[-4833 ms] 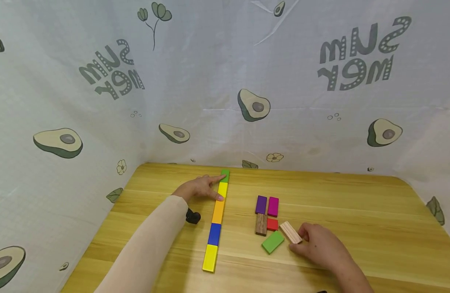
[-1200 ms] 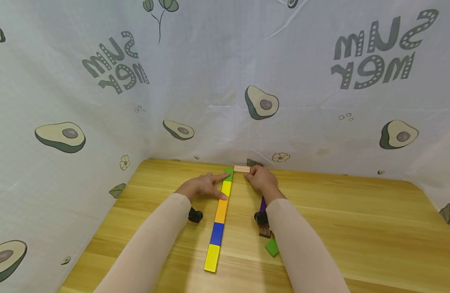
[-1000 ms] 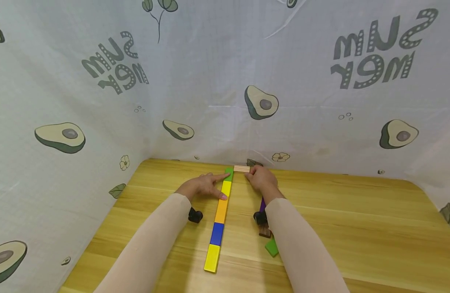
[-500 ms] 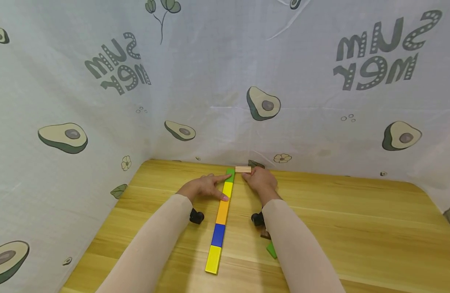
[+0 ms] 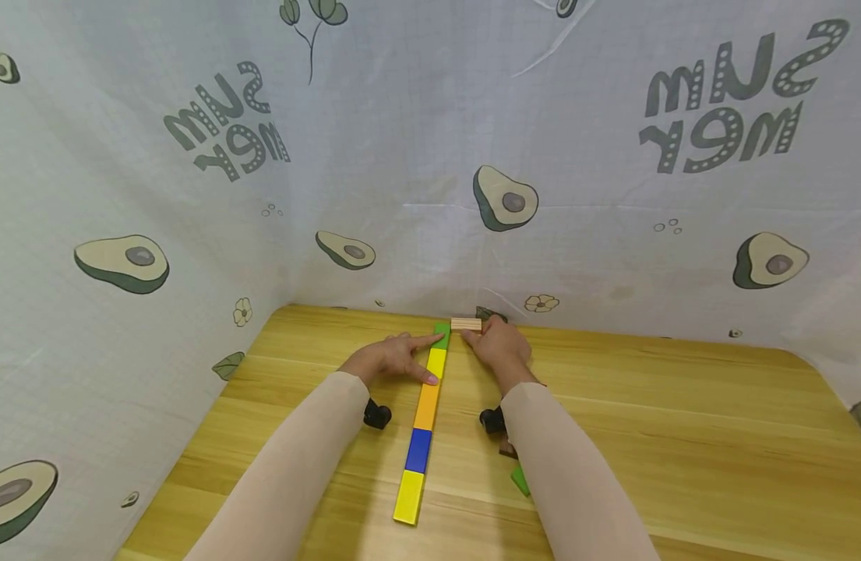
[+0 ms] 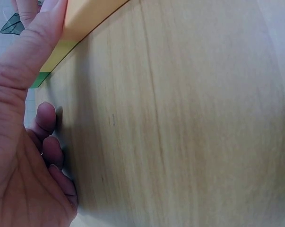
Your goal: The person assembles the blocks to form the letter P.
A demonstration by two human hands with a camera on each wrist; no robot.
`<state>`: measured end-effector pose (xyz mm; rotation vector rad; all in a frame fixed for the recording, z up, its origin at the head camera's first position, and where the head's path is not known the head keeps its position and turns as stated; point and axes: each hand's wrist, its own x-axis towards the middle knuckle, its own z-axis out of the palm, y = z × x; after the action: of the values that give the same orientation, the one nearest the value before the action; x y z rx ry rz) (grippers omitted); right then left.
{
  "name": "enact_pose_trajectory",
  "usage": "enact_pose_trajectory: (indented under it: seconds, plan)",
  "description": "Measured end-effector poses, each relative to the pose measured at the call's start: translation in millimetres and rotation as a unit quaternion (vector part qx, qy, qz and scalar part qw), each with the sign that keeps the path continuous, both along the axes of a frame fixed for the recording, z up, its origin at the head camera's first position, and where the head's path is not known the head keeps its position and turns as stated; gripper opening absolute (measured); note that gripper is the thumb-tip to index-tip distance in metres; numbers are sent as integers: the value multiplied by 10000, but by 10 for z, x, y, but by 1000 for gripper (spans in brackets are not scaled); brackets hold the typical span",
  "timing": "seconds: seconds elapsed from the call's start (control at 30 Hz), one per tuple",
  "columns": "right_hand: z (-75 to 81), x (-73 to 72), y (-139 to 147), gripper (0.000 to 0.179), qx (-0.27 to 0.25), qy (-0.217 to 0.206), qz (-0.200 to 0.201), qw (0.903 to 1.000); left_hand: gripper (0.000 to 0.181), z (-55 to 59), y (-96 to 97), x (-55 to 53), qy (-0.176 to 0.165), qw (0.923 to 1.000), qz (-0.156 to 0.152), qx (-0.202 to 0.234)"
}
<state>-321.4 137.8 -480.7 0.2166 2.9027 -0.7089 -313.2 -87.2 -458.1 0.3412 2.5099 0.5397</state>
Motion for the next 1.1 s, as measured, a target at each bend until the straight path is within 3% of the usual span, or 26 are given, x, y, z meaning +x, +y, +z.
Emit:
enact_pose_trajectory:
  seconds: [0.43,0.73,0.9,1.1]
  plan:
    - [17,11,43,45,-165,-48,224,9996,92,6,-7,-5,-74,9999,70,25]
    - [-9,28,79,46,-208,16,293,9994,93,13,13,2,-81,9999,61,4]
    - [27,62,140,51,-760,-10,551,9956,93,11,13,-3,-115,9999,52,69]
    - [148,156,265,61,-1689,-474,1018,9792,93,4,12,-5,-146,9998,118,26]
